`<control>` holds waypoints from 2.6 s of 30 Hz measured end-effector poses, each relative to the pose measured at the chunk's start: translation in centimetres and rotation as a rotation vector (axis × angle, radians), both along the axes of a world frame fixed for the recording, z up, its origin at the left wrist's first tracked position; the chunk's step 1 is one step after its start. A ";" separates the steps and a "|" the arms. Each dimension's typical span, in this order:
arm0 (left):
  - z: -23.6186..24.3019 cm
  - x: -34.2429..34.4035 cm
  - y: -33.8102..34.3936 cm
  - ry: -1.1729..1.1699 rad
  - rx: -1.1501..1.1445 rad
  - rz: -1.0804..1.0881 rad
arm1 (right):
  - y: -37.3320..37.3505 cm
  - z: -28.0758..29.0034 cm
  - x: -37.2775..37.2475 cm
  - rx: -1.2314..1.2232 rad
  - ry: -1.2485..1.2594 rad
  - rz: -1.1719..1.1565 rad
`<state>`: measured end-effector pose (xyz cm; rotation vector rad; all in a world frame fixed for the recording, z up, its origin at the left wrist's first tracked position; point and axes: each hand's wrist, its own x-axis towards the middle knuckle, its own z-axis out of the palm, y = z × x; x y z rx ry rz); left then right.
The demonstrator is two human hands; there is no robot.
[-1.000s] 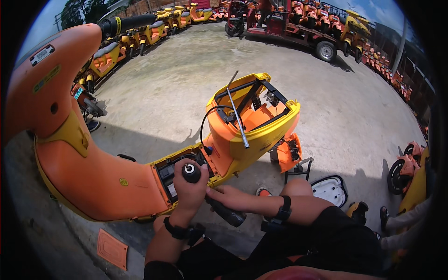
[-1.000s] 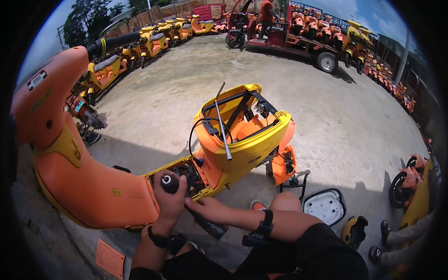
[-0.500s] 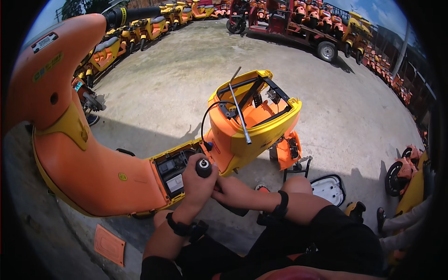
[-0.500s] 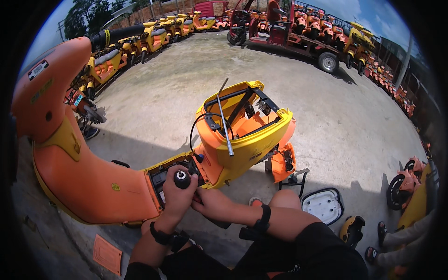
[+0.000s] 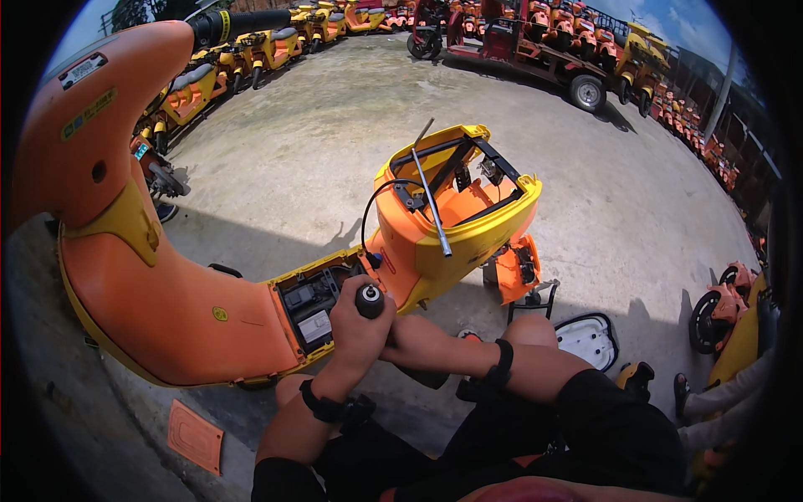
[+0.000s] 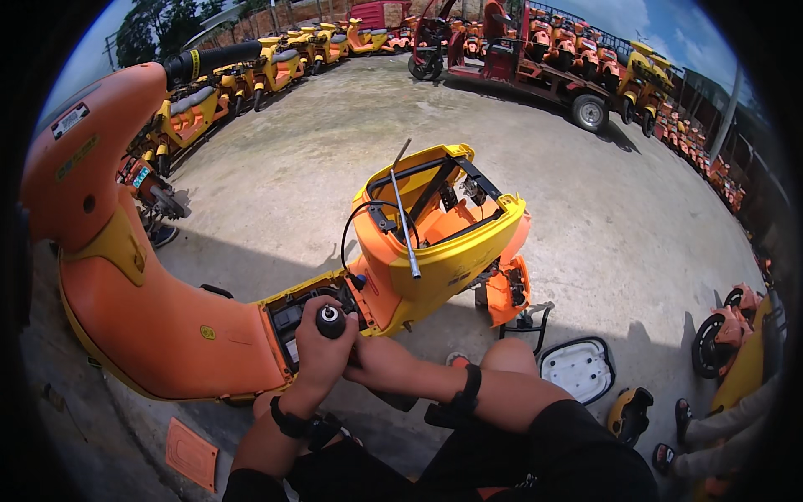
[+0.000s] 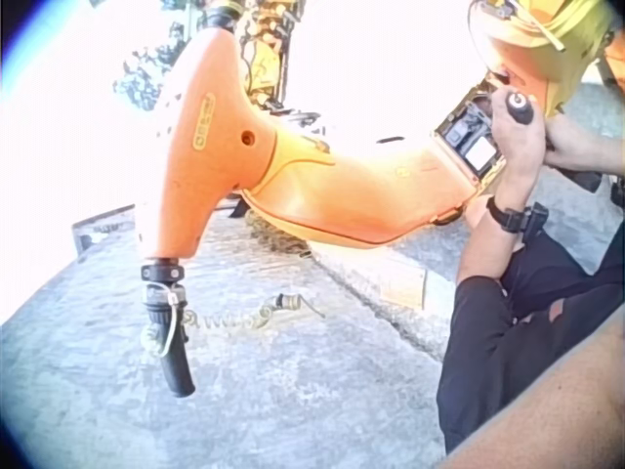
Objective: Repairing or assembling a small electric scooter by working on the internal wiring and battery compartment.
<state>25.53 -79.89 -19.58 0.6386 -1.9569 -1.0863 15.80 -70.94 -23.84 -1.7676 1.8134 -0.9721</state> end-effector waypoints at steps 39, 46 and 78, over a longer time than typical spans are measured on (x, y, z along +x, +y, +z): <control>0.3 0.0 0.3 0.061 0.082 -0.050 | -0.2 -0.2 0.1 -0.007 -0.231 0.045; 0.5 0.1 0.3 0.091 0.088 -0.076 | -0.3 -0.2 0.2 -0.130 -0.302 0.067; 0.7 0.1 -1.2 0.282 0.217 -0.281 | 0.7 1.0 1.3 0.153 -0.297 -0.118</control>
